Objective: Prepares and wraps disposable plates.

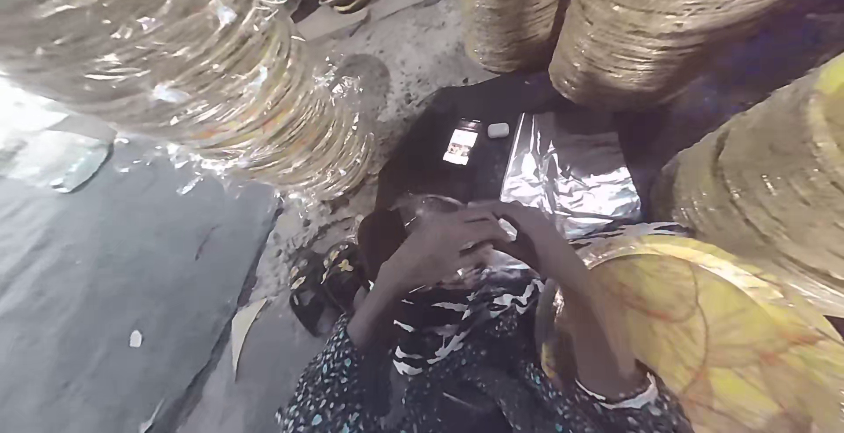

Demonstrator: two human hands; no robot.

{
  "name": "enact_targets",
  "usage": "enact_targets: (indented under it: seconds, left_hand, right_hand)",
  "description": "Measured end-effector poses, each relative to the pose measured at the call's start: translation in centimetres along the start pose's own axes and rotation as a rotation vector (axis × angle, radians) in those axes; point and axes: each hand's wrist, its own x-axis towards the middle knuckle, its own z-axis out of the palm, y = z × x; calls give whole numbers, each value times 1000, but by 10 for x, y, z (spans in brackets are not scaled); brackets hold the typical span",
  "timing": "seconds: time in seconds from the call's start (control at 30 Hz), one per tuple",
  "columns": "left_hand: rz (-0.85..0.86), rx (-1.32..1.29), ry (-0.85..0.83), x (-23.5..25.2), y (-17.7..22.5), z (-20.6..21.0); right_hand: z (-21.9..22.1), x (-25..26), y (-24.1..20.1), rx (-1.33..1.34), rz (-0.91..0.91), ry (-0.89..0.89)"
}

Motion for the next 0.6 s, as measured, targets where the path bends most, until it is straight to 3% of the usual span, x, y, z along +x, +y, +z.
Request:
enact_targets:
  seconds: [0.13,0.3,0.47,0.6]
  left_hand:
    - [-144,37,26,-20,-9,-12]
    - [-277,129,12,-43,-15,-18]
    - [-295,365,193,-65,-50,6]
    - [-374,360,381,-74,-69,24]
  right_hand:
    - [5,8,17,-231,127,170]
    - [-4,6,51,-260,250,479]
    - [-27,-4,50,-247,410,580]
    - [-35,-9,47,-289,417,623]
